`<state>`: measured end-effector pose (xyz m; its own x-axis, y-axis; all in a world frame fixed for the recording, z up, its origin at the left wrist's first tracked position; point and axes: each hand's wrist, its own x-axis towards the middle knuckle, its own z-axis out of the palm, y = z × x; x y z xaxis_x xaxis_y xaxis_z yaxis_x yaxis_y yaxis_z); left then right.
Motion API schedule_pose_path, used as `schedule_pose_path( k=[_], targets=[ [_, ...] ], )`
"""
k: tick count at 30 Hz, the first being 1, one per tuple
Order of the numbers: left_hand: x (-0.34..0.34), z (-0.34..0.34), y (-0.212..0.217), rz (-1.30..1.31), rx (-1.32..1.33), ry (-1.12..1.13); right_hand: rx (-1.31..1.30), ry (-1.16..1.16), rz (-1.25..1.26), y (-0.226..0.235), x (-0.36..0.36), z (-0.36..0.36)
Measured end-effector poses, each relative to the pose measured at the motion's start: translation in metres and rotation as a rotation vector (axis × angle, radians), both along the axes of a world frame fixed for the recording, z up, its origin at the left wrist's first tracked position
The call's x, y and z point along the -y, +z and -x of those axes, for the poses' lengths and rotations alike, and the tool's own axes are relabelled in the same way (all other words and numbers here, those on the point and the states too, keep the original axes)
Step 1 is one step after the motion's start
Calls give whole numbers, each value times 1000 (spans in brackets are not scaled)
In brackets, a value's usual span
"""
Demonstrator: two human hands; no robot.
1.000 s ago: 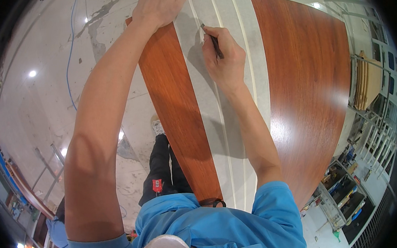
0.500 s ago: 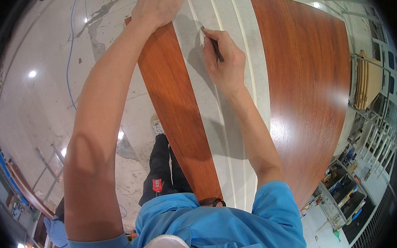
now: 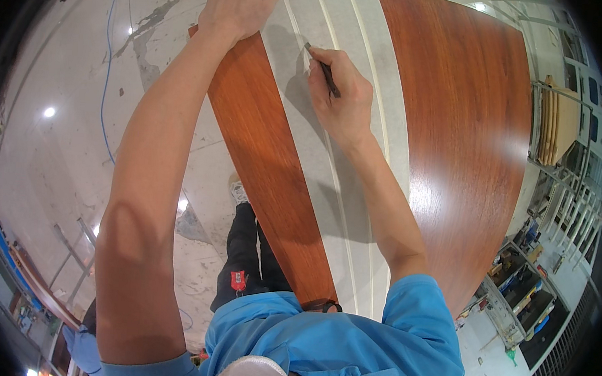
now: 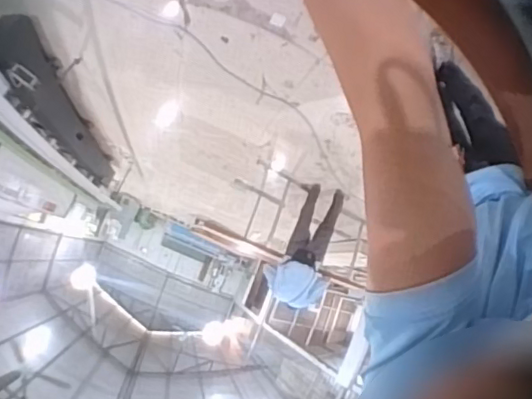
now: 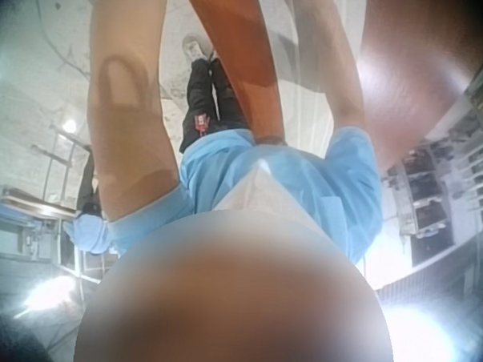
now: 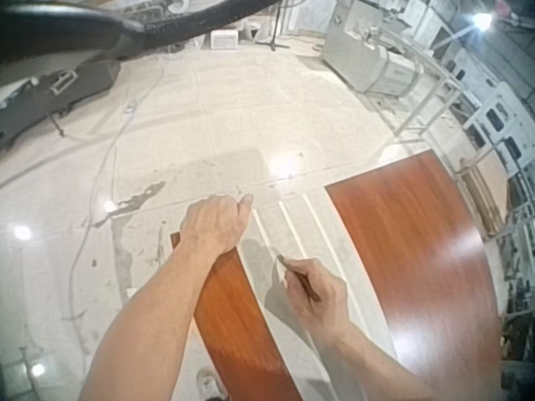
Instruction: The person places a white strip of tape onto a reddish-brown wooden board and presses it down. They then use a small blade to score along the tape's length, creating parallel lines. The person continues scoring multiple lines along the tape while holding it in place.
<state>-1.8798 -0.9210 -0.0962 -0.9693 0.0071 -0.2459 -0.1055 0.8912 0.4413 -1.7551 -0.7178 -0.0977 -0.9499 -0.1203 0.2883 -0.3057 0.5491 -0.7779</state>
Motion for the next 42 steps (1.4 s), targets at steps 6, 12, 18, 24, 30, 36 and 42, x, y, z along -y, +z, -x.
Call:
schedule_pose_path(
  k=[6, 12, 18, 24, 30, 36, 42],
  targets=[
    [0, -2, 3, -7, 6, -3, 9, 0, -18, 1, -2, -3],
    [-1, -3, 4, -4, 3, 3, 32, 0, -11, 2, -4, -8],
    [0, -2, 6, -5, 28, 10, 31, -8, -13, 2, -3, -12],
    [1, -1, 5, -4, 19, 13, 5, 1, 9, -2, -4, -12],
    [1, -1, 5, 5, 24, 7, 6, 0, 9, -2, -7, -17],
    [1, -2, 3, 23, 9, -3, 67, 9, -28, 1, -11, -23],
    [4, 3, 0, 24, 14, -6, 2, -1, 15, -6, -7, -19]
  ],
)
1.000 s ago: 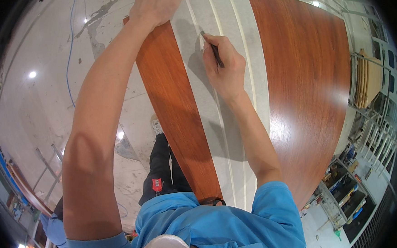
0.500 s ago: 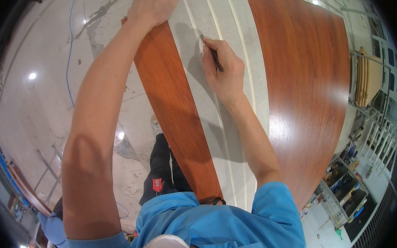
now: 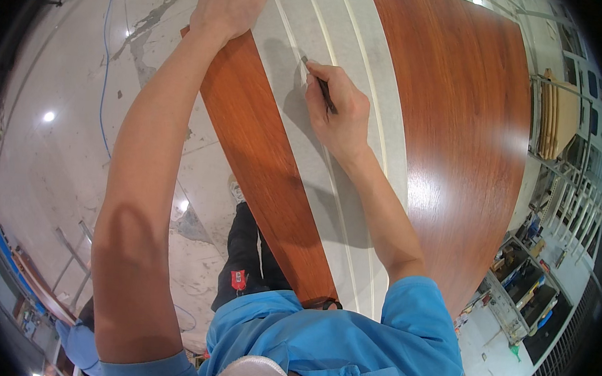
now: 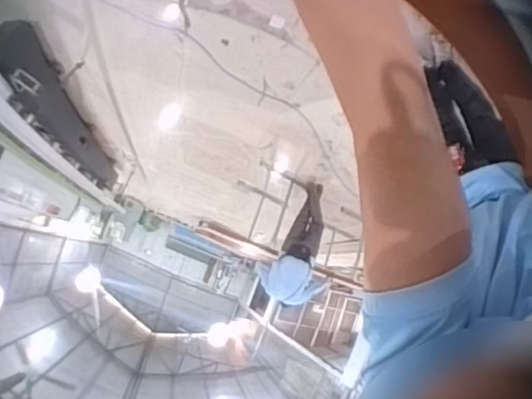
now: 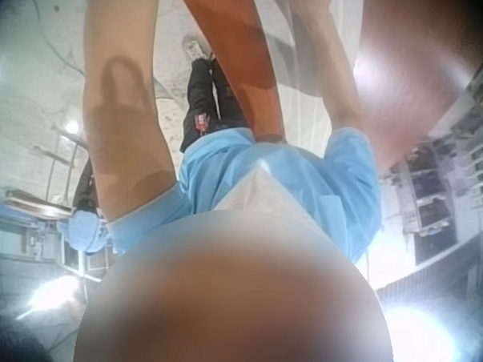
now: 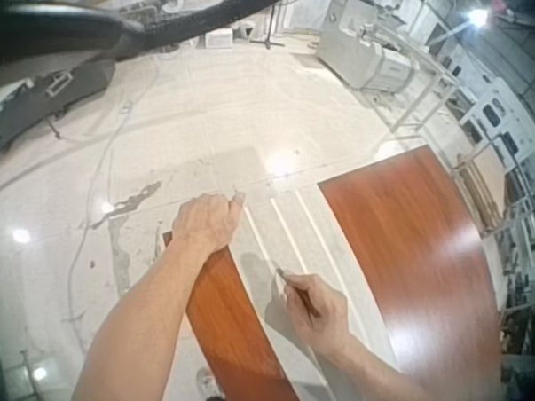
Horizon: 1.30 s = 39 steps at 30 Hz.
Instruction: The person places a white strip of tape onto a reddish-brown wooden board and presses it down. They then use a small blade to score along the tape's length, creating parallel lines. The person continues scoring multiple lines along the tape while holding it in place.
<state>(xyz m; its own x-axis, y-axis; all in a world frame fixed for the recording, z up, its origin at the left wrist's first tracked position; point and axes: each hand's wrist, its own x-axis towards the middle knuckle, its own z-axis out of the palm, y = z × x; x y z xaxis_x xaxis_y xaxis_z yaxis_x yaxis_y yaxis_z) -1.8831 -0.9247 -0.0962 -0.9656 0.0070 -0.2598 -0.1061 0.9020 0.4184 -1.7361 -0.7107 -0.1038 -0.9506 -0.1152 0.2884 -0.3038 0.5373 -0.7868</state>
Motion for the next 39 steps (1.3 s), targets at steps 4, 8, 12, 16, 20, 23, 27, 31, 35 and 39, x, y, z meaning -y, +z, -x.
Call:
schedule_pose_path(
  k=[4, 8, 12, 16, 20, 23, 27, 31, 35, 39],
  targets=[
    [-1, -1, 1, -8, -3, 11, -9, 3, -1, 1, -1, -3],
    [-1, -1, 0, -9, -10, 8, -24, 2, -12, 1, -2, -4],
    [2, 3, -2, -7, -11, 6, -23, 4, -28, -2, 1, -1],
    [3, 3, -3, -2, -12, 2, -12, 2, -28, -1, 0, -3],
    [3, 3, -3, -4, -7, 12, -20, -3, -25, 0, 0, -5],
    [3, 2, -2, -4, -4, 4, -13, 0, -26, 0, -2, -8],
    [4, 3, -5, -3, -32, 5, -10, 1, -18, -1, -2, -9],
    [8, 8, -8, -7, -8, 5, 27, -7, -21, -6, 1, -7],
    [9, 9, -8, 5, -6, 5, 10, 2, -21, -6, 0, -8],
    [9, 10, -8, 11, 17, -7, 54, 3, -55, -4, -3, -11]
  ],
)
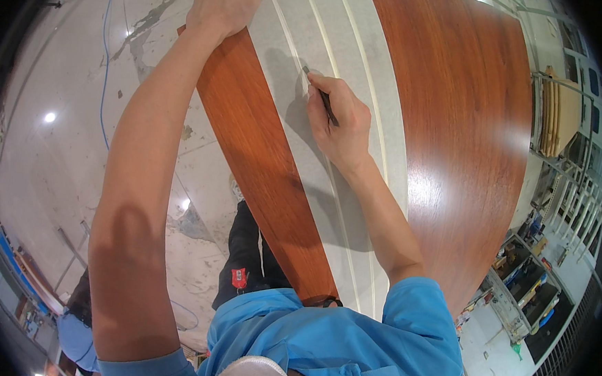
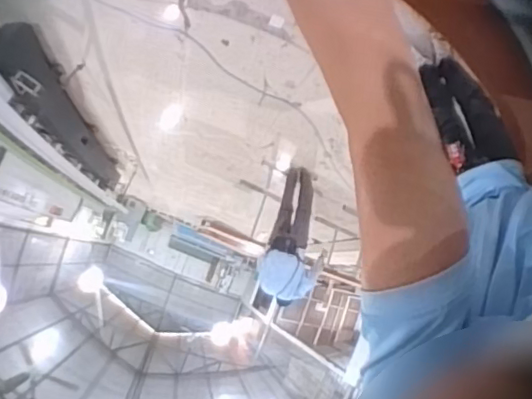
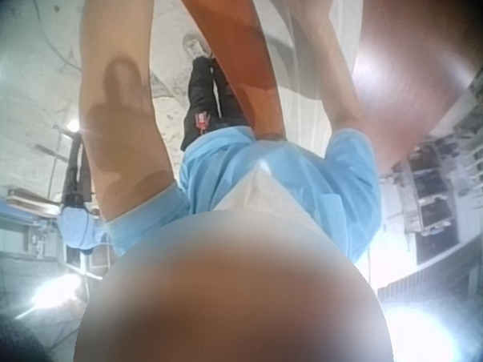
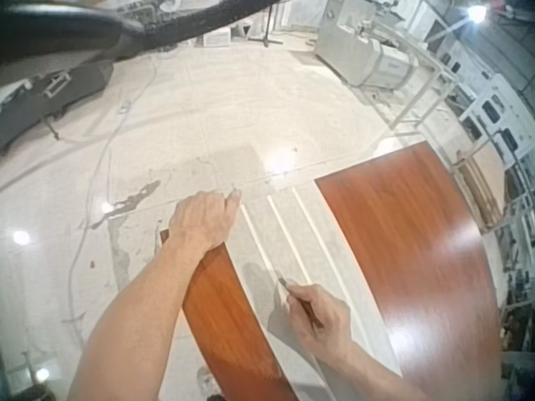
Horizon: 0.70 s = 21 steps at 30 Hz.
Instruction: The person places a white strip of tape onto a reddish-brown wooden board and presses it down. They then use a small blade to score along the tape's length, creating parallel lines. The person continues scoring multiple lines along the tape while holding it in place.
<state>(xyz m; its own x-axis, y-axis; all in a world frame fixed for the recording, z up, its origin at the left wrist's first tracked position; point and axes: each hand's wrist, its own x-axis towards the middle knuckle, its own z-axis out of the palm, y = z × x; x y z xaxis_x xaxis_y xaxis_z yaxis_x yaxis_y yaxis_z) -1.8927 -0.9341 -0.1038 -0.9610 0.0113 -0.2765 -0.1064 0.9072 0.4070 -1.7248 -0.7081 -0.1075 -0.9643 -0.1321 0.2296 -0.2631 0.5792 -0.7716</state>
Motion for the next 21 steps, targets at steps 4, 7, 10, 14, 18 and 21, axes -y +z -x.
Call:
schedule_pose_path(
  k=[4, 7, 10, 14, 18, 21],
  targets=[
    [0, -2, 1, -1, -18, 10, -21, 3, -12, 0, 0, -1],
    [0, -1, 2, 0, -11, 10, 2, 6, -13, 0, 0, -3],
    [1, 0, 1, 0, -2, 6, -7, 7, -13, 0, -1, -4],
    [3, 3, -3, 0, -14, 8, -26, 7, -8, -4, 0, -2],
    [4, 5, -7, -10, -28, -8, -69, 5, 16, -9, 1, -3],
    [3, 4, -9, -8, -40, -11, -86, 4, 17, -9, -1, -5]
  ],
)
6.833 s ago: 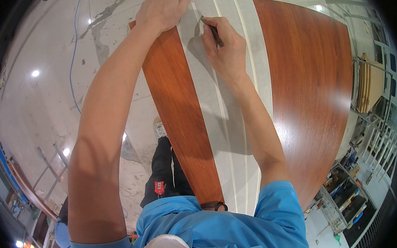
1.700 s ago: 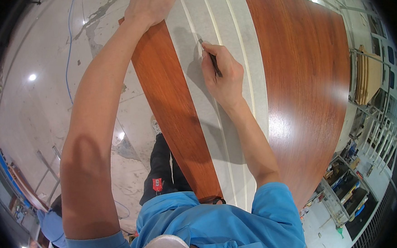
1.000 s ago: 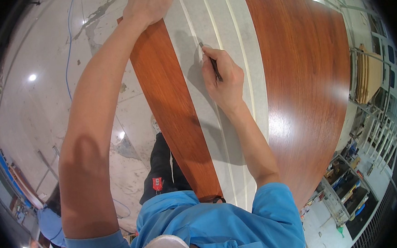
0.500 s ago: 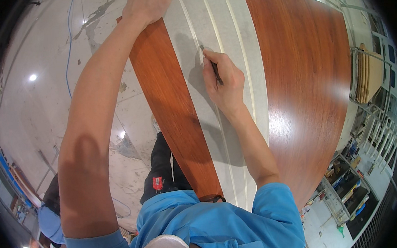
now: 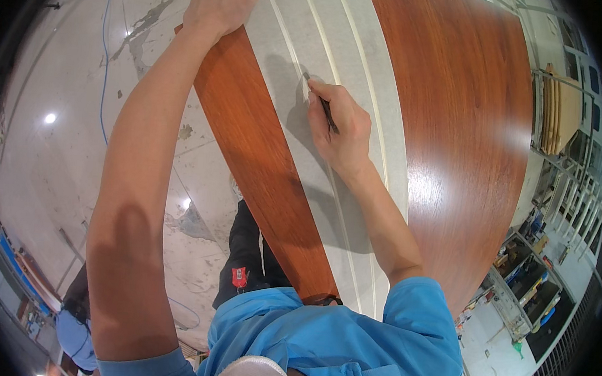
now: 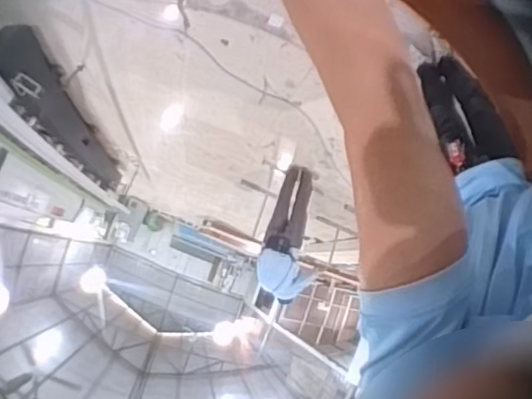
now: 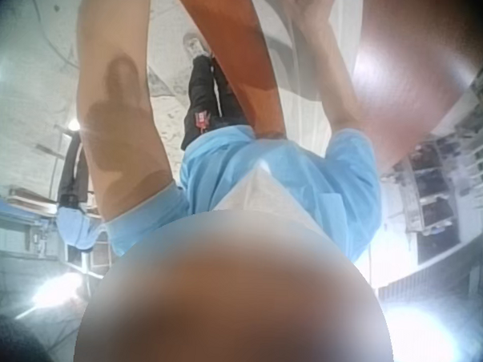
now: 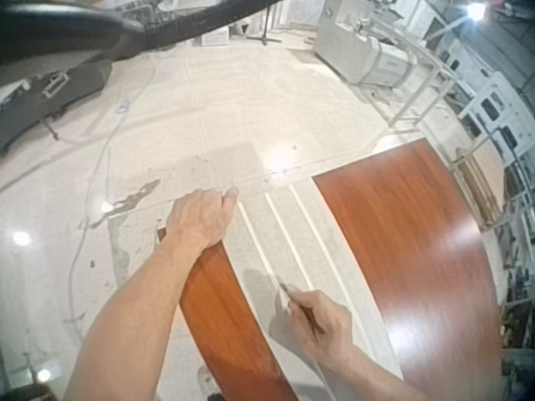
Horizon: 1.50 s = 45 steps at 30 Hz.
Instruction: The person places a white strip of tape onto a reddish-brown wooden board and presses it down. They then use a small blade to score along the tape's length, creating parallel lines. The person continues scoring multiple lines along the tape while holding it in place.
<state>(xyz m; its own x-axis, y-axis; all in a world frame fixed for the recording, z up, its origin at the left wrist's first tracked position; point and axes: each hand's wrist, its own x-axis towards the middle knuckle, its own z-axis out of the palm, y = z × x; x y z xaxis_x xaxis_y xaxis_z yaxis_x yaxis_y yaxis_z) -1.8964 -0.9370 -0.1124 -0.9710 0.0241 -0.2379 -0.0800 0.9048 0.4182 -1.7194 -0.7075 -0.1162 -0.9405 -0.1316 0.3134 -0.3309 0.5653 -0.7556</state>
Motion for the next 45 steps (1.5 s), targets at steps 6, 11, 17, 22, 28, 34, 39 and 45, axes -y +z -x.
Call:
schedule_pose_path(
  k=[6, 11, 17, 22, 28, 34, 39, 45],
  targets=[
    [-5, 0, -7, -5, -4, 4, 31, -4, 16, -6, -5, -3],
    [-11, -2, -9, -10, 20, 15, 10, -5, 17, -13, -11, -5],
    [-13, -3, -6, -11, 18, 32, 39, -8, -17, -11, -15, -11],
    [-15, -5, -8, -13, 18, 15, 120, -4, -45, -7, -21, -20],
    [-20, -3, -14, -3, 24, 31, 64, -15, 8, -18, -21, -16],
    [-20, -1, -21, 9, 25, 33, 73, 17, -35, -22, -26, -17],
    [-21, -1, -17, 4, 44, 29, 67, 10, -56, -18, -27, -19],
    [-20, -3, -21, 7, 13, 18, 27, 9, -28, -18, -27, -23]
  ],
)
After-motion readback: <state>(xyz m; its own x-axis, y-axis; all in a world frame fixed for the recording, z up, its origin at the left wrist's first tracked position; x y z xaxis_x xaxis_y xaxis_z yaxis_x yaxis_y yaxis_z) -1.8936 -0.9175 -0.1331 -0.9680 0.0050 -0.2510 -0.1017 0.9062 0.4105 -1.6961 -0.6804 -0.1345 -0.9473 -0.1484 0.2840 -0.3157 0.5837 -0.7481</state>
